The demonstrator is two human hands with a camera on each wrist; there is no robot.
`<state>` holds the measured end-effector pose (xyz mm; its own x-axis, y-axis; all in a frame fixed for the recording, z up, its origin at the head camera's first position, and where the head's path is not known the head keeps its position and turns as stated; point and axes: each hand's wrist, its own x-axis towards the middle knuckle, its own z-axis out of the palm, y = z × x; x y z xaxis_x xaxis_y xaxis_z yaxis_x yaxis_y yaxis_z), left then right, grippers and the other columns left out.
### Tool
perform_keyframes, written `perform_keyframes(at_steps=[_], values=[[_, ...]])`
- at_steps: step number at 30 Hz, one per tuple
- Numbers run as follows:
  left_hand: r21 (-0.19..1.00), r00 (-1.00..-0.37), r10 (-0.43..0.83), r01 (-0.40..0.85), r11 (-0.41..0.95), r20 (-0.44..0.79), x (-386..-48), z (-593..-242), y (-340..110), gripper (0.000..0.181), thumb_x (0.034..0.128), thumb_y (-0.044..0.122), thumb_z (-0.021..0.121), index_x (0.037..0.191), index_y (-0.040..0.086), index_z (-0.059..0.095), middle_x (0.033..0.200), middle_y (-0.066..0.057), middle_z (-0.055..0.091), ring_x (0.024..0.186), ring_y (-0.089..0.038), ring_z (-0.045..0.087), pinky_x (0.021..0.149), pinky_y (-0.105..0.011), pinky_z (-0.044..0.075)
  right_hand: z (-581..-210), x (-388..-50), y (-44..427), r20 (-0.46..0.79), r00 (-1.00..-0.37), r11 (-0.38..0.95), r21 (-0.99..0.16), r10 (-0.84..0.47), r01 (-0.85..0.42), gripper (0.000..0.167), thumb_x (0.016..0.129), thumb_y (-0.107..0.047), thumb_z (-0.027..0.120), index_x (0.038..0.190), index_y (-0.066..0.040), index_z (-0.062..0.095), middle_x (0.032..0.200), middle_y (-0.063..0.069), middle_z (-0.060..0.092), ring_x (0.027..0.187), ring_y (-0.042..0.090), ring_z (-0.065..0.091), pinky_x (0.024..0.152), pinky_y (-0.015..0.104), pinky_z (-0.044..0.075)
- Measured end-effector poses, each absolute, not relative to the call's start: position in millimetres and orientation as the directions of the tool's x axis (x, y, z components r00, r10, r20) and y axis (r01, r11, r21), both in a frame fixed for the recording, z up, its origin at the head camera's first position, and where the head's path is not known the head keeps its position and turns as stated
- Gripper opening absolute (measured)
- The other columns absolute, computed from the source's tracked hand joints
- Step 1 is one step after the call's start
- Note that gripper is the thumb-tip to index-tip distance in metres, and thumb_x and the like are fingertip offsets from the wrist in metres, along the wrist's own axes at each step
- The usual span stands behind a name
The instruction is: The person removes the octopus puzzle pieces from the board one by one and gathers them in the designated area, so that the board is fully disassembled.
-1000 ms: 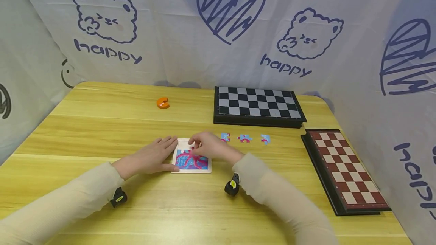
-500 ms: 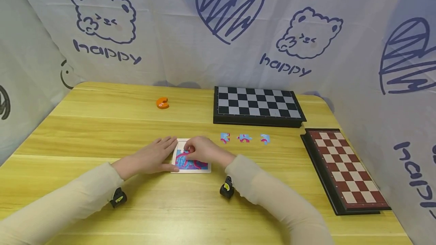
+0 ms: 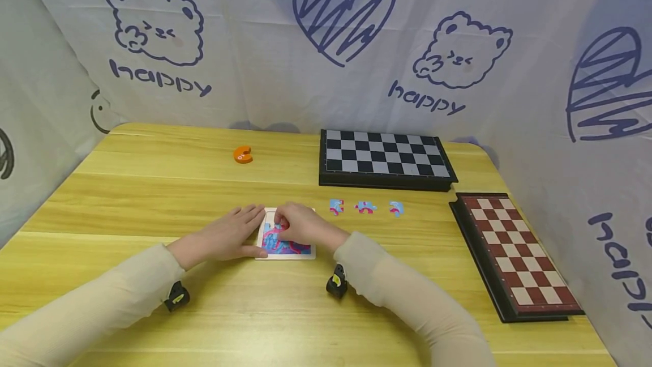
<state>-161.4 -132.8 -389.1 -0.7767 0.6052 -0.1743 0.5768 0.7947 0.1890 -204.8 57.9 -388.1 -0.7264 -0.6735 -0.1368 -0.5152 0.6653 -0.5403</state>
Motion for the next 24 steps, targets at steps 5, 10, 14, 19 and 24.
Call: perform_keyframes(at_steps=[5, 10, 14, 19, 24], values=[[0.188, -0.777, 0.603, 0.574, 0.797, -0.18, -161.2, -388.7, -132.6, 0.087, 0.0874, 0.053, 0.053, 0.139, -0.012, 0.027, 0.144, -0.027, 0.024, 0.133, -0.039, 0.02, 0.106, -0.05, 0.018, -389.4, -206.0, 58.9, -0.124, -0.728, 0.651, -0.565, -0.675, -0.507, 0.018, 0.08, -0.01, 0.072, 0.092, -0.007, 0.06, 0.08, 0.001, 0.054, 0.073, 0.014, 0.048, 0.067, 0.023, 0.043], [0.192, -0.778, 0.602, 0.573, 0.797, -0.179, -161.0, -388.3, -132.3, 0.087, 0.0873, 0.053, 0.053, 0.138, -0.012, 0.027, 0.144, -0.027, 0.024, 0.133, -0.039, 0.02, 0.106, -0.05, 0.018, -391.2, -207.3, 59.4, -0.126, -0.729, 0.629, -0.617, -0.673, -0.473, 0.017, 0.081, -0.009, 0.071, 0.093, -0.006, 0.06, 0.076, -0.001, 0.054, 0.071, 0.012, 0.049, 0.066, 0.021, 0.043], [0.191, -0.778, 0.602, 0.573, 0.797, -0.178, -160.5, -388.1, -132.2, 0.087, 0.0873, 0.053, 0.053, 0.138, -0.013, 0.027, 0.144, -0.027, 0.025, 0.133, -0.04, 0.02, 0.106, -0.05, 0.018, -392.1, -207.6, 58.4, -0.131, -0.733, 0.632, -0.621, -0.667, -0.464, 0.019, 0.081, -0.008, 0.071, 0.098, -0.004, 0.062, 0.074, -0.002, 0.054, 0.068, 0.011, 0.048, 0.065, 0.021, 0.042], [0.189, -0.777, 0.604, 0.576, 0.796, -0.176, -160.5, -388.6, -132.3, 0.087, 0.0874, 0.053, 0.053, 0.138, -0.013, 0.027, 0.144, -0.027, 0.025, 0.132, -0.04, 0.021, 0.106, -0.05, 0.018, -392.5, -207.2, 58.4, -0.14, -0.744, 0.641, -0.625, -0.653, -0.445, 0.015, 0.083, -0.009, 0.069, 0.097, -0.004, 0.065, 0.071, -0.003, 0.053, 0.066, 0.01, 0.047, 0.063, 0.021, 0.041], [0.193, -0.779, 0.602, 0.572, 0.797, -0.176, -160.7, -388.5, -132.3, 0.087, 0.0872, 0.053, 0.053, 0.138, -0.012, 0.027, 0.144, -0.027, 0.025, 0.133, -0.04, 0.02, 0.106, -0.05, 0.018, -391.4, -206.7, 59.9, -0.127, -0.756, 0.615, -0.674, -0.642, -0.409, 0.006, 0.086, -0.007, 0.065, 0.092, -0.008, 0.063, 0.072, -0.002, 0.053, 0.066, 0.012, 0.048, 0.061, 0.021, 0.041]])
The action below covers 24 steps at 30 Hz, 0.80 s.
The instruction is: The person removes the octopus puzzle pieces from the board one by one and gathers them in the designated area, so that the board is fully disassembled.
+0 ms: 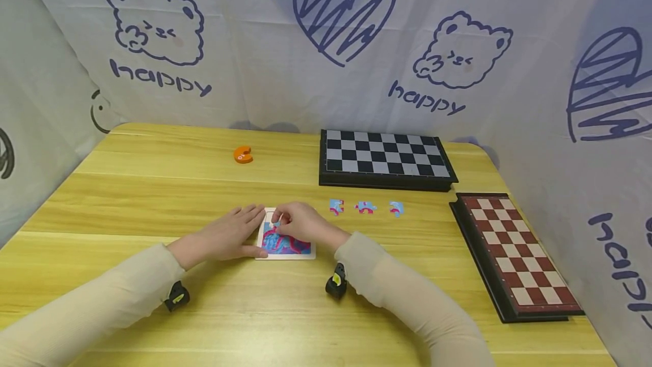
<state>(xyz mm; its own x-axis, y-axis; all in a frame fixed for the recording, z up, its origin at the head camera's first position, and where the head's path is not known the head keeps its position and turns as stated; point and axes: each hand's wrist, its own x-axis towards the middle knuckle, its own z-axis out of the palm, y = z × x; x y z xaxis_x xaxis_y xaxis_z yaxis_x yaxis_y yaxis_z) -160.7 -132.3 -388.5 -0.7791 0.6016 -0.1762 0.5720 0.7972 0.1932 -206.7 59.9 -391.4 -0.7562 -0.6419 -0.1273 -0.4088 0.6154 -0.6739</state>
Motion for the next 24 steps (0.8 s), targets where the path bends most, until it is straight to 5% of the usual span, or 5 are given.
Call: perform_keyframes(at_steps=[24], values=[[0.199, -0.779, 0.6, 0.569, 0.798, -0.181, -161, -391, -131, 0.089, 0.0863, 0.054, 0.053, 0.139, -0.012, 0.025, 0.145, -0.026, 0.021, 0.134, -0.039, 0.017, 0.107, -0.049, 0.015, -386, -213, 138, -0.134, -0.854, 0.584, -0.781, -0.503, -0.221, 0.004, 0.085, -0.009, 0.066, 0.086, -0.006, 0.063, 0.076, 0.002, 0.057, 0.066, 0.015, 0.049, 0.057, 0.025, 0.044]])
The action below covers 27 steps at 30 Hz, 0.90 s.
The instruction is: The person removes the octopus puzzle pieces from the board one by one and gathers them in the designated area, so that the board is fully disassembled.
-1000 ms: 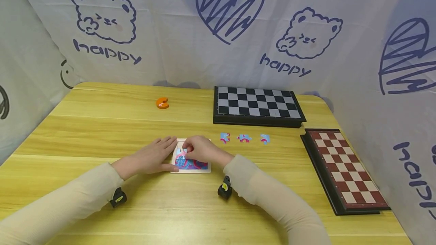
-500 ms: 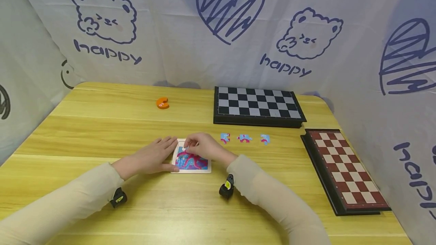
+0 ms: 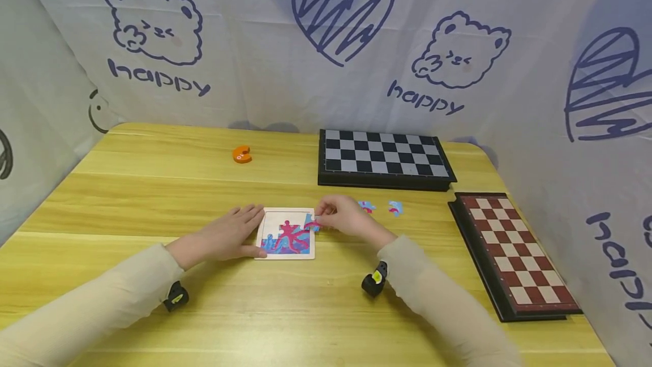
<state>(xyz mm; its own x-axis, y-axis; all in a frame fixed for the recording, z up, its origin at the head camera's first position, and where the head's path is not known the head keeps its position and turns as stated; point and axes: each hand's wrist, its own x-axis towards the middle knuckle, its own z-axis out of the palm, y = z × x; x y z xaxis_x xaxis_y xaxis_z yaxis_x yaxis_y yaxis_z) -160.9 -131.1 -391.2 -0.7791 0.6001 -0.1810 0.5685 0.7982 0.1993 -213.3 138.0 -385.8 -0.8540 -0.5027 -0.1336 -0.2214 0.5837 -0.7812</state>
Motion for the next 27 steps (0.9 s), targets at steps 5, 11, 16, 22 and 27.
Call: perform_keyframes(at_steps=[5, 11, 16, 22, 27], values=[[0.194, -0.777, 0.605, 0.575, 0.795, -0.176, -161, -392, -132, 0.089, 0.0865, 0.055, 0.053, 0.139, -0.012, 0.025, 0.145, -0.026, 0.022, 0.133, -0.039, 0.018, 0.107, -0.049, 0.016, -388, -214, 157, -0.143, -0.853, 0.595, -0.773, -0.503, -0.221, 0.004, 0.086, -0.007, 0.064, 0.086, -0.003, 0.063, 0.073, 0.001, 0.058, 0.062, 0.014, 0.049, 0.055, 0.025, 0.043], [0.198, -0.776, 0.605, 0.574, 0.795, -0.178, -161, -391, -132, 0.088, 0.087, 0.054, 0.053, 0.139, -0.012, 0.025, 0.145, -0.027, 0.022, 0.133, -0.039, 0.018, 0.107, -0.05, 0.016, -390, -213, 170, -0.171, -0.862, 0.632, -0.748, -0.478, -0.202, 0.004, 0.086, -0.006, 0.064, 0.085, -0.003, 0.064, 0.072, 0.001, 0.058, 0.061, 0.013, 0.048, 0.054, 0.024, 0.042], [0.197, -0.773, 0.61, 0.58, 0.79, -0.173, -161, -390, -132, 0.088, 0.0872, 0.053, 0.053, 0.138, -0.013, 0.026, 0.144, -0.028, 0.023, 0.133, -0.04, 0.019, 0.107, -0.051, 0.016, -391, -213, 173, -0.179, -0.866, 0.653, -0.73, -0.467, -0.202, 0.005, 0.086, -0.007, 0.064, 0.084, -0.003, 0.065, 0.072, 0.001, 0.058, 0.061, 0.013, 0.047, 0.053, 0.023, 0.042], [0.187, -0.775, 0.607, 0.579, 0.794, -0.175, -162, -391, -132, 0.089, 0.0868, 0.055, 0.052, 0.139, -0.012, 0.025, 0.145, -0.026, 0.022, 0.133, -0.039, 0.018, 0.107, -0.049, 0.016, -392, -214, 172, -0.188, -0.869, 0.678, -0.706, -0.457, -0.203, 0.005, 0.086, -0.007, 0.065, 0.086, -0.002, 0.067, 0.075, 0.001, 0.06, 0.062, 0.012, 0.047, 0.055, 0.024, 0.043], [0.193, -0.776, 0.608, 0.578, 0.793, -0.171, -161, -391, -133, 0.089, 0.0866, 0.055, 0.053, 0.139, -0.012, 0.025, 0.145, -0.026, 0.022, 0.133, -0.039, 0.019, 0.107, -0.05, 0.016, -393, -215, 172, -0.198, -0.874, 0.698, -0.688, -0.444, -0.199, 0.006, 0.086, -0.008, 0.064, 0.087, -0.003, 0.067, 0.076, 0.0, 0.06, 0.062, 0.012, 0.047, 0.055, 0.025, 0.043]])
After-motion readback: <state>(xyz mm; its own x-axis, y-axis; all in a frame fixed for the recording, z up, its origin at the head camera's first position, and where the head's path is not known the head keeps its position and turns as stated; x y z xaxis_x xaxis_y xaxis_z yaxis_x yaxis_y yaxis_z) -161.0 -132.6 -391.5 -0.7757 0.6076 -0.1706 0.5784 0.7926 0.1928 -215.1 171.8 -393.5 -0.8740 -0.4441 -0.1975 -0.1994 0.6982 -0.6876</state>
